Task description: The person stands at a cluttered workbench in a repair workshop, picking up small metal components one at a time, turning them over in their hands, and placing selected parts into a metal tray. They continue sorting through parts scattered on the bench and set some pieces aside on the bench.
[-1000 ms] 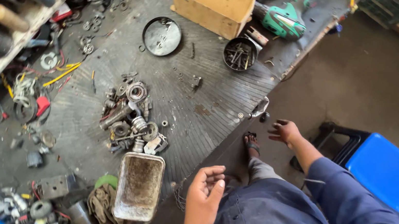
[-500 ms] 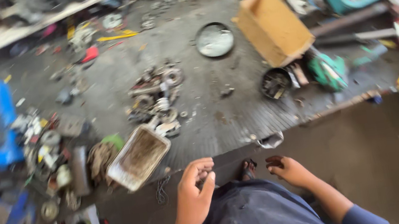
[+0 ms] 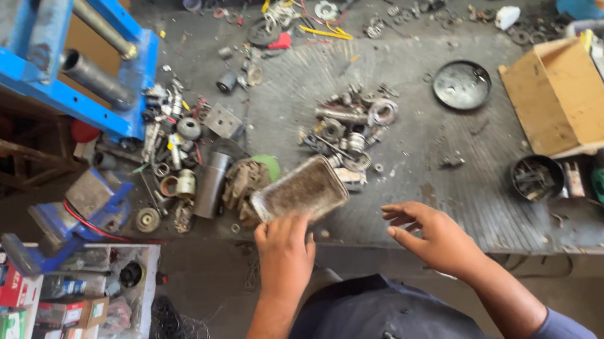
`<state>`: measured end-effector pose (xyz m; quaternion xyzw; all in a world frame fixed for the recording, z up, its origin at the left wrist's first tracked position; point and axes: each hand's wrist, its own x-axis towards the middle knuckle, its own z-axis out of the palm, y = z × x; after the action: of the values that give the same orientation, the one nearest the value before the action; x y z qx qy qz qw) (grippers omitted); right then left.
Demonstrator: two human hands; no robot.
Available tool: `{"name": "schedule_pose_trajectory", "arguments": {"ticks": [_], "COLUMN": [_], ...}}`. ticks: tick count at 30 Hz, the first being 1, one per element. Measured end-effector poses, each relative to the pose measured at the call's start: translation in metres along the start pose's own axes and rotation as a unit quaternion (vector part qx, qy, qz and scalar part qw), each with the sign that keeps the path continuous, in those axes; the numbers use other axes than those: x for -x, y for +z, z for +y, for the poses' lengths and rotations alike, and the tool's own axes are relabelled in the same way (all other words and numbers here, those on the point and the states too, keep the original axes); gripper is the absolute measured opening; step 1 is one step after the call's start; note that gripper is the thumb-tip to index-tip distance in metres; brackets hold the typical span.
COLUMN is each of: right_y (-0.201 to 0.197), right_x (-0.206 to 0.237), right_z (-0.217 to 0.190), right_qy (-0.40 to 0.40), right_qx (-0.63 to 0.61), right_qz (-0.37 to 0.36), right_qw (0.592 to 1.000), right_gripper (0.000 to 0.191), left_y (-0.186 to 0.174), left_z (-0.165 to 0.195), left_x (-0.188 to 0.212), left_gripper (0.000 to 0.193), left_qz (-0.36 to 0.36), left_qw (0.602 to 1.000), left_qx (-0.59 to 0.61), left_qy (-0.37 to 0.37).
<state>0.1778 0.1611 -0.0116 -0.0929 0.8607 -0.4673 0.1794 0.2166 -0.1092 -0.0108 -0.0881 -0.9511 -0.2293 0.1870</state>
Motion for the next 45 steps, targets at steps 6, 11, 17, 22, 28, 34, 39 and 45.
{"name": "schedule_pose_trajectory", "arguments": {"ticks": [6, 11, 17, 22, 28, 34, 39, 45], "right_y": [0.028, 0.050, 0.058, 0.048, 0.047, 0.035, 0.049, 0.067], "right_x": [-0.054, -0.095, -0.139, -0.142, -0.130, -0.106, -0.092, -0.092], "right_z": [-0.021, -0.043, -0.064, -0.057, -0.025, -0.002, -0.019, -0.053], "right_qy": [0.090, 0.053, -0.046, -0.123, 0.092, 0.152, 0.199, 0.111], "right_qx": [-0.039, 0.086, 0.296, 0.318, -0.040, -0.528, -0.526, -0.310], "right_qz": [0.086, 0.187, 0.224, 0.247, 0.287, 0.206, 0.126, 0.090], "right_qw": [0.991, 0.977, 0.927, 0.907, 0.953, 0.810, 0.817, 0.940], "right_gripper": [0.035, 0.029, 0.029, 0.020, 0.021, 0.032, 0.033, 0.026], "left_y": [-0.027, -0.037, -0.025, -0.020, -0.015, -0.023, -0.023, -0.013], "left_z": [-0.055, -0.104, -0.143, -0.152, -0.135, -0.108, -0.090, -0.078], "left_x": [0.001, -0.019, -0.055, -0.066, -0.076, -0.096, -0.104, -0.103], "left_gripper": [0.031, 0.030, 0.029, 0.030, 0.029, 0.016, 0.025, 0.026], "left_qz": [-0.090, -0.122, -0.160, -0.185, -0.182, -0.139, -0.168, -0.245], "left_qw": [0.984, 0.967, 0.951, 0.938, 0.938, 0.953, 0.942, 0.853], "left_qx": [0.087, 0.117, 0.137, 0.138, 0.147, 0.180, 0.288, 0.440], "left_qy": [0.125, 0.190, 0.228, 0.258, 0.256, 0.201, 0.039, -0.134]}}
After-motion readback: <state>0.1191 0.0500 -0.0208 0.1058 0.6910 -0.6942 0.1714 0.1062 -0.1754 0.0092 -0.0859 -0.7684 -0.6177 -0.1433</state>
